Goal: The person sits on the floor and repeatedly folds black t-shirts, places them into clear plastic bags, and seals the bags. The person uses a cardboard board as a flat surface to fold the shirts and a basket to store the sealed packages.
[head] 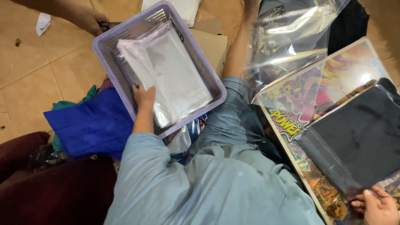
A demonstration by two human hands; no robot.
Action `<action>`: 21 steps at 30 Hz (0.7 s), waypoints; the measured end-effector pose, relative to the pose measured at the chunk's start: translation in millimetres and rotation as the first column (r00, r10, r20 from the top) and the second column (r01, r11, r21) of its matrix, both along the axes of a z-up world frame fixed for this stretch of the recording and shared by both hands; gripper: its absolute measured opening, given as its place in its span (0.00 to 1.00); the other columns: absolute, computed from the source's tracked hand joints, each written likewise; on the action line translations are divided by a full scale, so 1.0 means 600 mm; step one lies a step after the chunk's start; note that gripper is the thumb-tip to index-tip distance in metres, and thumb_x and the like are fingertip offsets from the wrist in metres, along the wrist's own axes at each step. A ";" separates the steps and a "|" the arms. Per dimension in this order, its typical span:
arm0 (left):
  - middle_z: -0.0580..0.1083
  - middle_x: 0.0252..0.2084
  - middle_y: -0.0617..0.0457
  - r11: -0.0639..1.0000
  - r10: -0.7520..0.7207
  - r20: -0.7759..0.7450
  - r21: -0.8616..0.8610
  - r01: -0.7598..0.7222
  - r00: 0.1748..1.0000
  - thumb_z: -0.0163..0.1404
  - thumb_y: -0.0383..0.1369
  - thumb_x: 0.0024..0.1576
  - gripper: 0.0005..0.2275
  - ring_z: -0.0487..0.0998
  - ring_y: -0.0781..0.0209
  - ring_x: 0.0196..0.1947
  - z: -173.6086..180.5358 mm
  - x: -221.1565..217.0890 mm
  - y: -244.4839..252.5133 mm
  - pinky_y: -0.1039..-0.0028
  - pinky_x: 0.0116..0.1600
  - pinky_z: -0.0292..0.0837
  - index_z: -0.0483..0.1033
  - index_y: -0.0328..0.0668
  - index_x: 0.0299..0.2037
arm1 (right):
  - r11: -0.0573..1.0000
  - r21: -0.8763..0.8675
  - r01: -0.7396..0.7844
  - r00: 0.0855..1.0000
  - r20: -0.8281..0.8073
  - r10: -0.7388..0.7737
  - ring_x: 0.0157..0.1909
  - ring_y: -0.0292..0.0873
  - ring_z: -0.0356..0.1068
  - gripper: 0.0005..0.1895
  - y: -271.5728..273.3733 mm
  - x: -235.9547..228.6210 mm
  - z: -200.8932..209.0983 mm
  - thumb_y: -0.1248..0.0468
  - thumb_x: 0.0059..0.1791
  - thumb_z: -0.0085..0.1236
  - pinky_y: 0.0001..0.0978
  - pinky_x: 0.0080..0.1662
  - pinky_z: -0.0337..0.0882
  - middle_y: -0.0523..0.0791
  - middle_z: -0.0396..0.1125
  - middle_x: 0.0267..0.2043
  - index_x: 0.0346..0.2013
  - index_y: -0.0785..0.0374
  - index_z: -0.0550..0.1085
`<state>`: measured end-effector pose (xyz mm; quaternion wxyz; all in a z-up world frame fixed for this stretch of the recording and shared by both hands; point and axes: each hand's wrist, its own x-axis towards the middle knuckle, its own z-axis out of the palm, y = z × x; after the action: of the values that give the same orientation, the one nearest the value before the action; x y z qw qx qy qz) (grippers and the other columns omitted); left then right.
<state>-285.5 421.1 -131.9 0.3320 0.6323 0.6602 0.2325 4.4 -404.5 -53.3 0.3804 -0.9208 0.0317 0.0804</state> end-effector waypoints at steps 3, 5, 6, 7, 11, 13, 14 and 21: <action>0.51 0.75 0.30 0.987 -0.155 -0.270 -0.086 0.137 0.950 0.46 0.43 0.52 0.27 0.61 0.26 0.66 -0.019 0.006 -0.002 0.57 0.72 0.52 0.72 0.34 0.59 | 0.999 0.008 0.043 0.999 -0.014 -0.043 0.30 0.55 0.69 0.14 -0.005 0.001 0.000 0.74 0.69 0.52 0.49 0.36 0.72 0.64 0.68 0.40 0.69 0.79 0.65; 0.68 0.54 0.39 0.996 -0.041 -0.055 0.072 0.045 0.998 0.50 0.39 0.46 0.23 0.73 0.39 0.52 -0.084 0.000 0.030 0.64 0.63 0.66 0.78 0.34 0.51 | 0.997 -0.009 0.079 0.989 -0.125 -0.080 0.31 0.57 0.69 0.16 0.000 0.005 0.011 0.71 0.69 0.50 0.52 0.38 0.71 0.65 0.68 0.41 0.69 0.78 0.63; 0.68 0.54 0.39 0.996 -0.047 -0.053 0.073 0.051 0.997 0.50 0.39 0.46 0.23 0.73 0.39 0.52 -0.067 0.010 0.020 0.64 0.63 0.66 0.78 0.34 0.51 | 0.996 -0.007 0.085 0.989 -0.123 -0.085 0.31 0.57 0.69 0.16 -0.005 0.012 0.006 0.71 0.69 0.50 0.52 0.38 0.71 0.65 0.68 0.41 0.69 0.78 0.63; 0.74 0.52 0.44 0.998 0.056 0.148 -0.023 -0.053 0.987 0.53 0.33 0.47 0.21 0.78 0.48 0.48 -0.049 0.018 0.009 0.66 0.55 0.73 0.76 0.37 0.52 | 0.998 0.008 0.062 0.987 -0.151 -0.060 0.32 0.57 0.69 0.17 -0.012 0.015 0.000 0.70 0.69 0.48 0.51 0.35 0.70 0.64 0.68 0.41 0.70 0.77 0.60; 0.79 0.39 0.42 0.921 0.318 0.641 -0.385 -0.066 0.698 0.54 0.22 0.49 0.19 0.82 0.46 0.32 -0.035 0.003 0.017 0.47 0.36 0.80 0.73 0.46 0.52 | 0.966 0.257 0.024 0.983 -0.182 0.024 0.33 0.46 0.67 0.17 -0.044 0.005 -0.013 0.67 0.68 0.46 0.36 0.36 0.68 0.57 0.66 0.41 0.71 0.70 0.61; 0.78 0.37 0.44 0.921 0.239 0.632 -0.387 0.033 0.737 0.52 0.24 0.50 0.16 0.82 0.48 0.32 -0.032 -0.015 0.024 0.50 0.35 0.80 0.74 0.44 0.50 | 0.965 0.250 0.078 0.979 -0.202 -0.027 0.31 0.46 0.67 0.17 -0.006 0.003 0.015 0.65 0.67 0.46 0.33 0.34 0.67 0.55 0.67 0.40 0.70 0.68 0.62; 0.78 0.34 0.46 0.916 0.178 0.625 -0.387 0.103 0.760 0.50 0.25 0.52 0.14 0.82 0.50 0.31 -0.034 -0.016 0.028 0.53 0.35 0.81 0.75 0.42 0.49 | 0.964 0.246 0.102 0.974 -0.220 -0.046 0.30 0.45 0.67 0.18 0.007 0.002 0.030 0.63 0.66 0.46 0.31 0.32 0.66 0.53 0.67 0.38 0.70 0.67 0.63; 0.77 0.39 0.63 0.965 -0.236 0.335 -0.030 0.260 0.912 0.48 0.26 0.50 0.15 0.75 0.71 0.36 0.179 0.046 0.053 0.79 0.41 0.72 0.76 0.54 0.48 | 0.970 0.143 0.197 0.918 -0.374 -0.131 0.21 0.42 0.64 0.11 0.091 0.003 0.140 0.60 0.59 0.55 0.36 0.22 0.65 0.52 0.67 0.24 0.50 0.62 0.68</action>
<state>-257.7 453.0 -24.3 0.4872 0.6507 0.5183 0.2658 6.0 -350.1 30.9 0.4542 -0.8465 0.1713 0.2186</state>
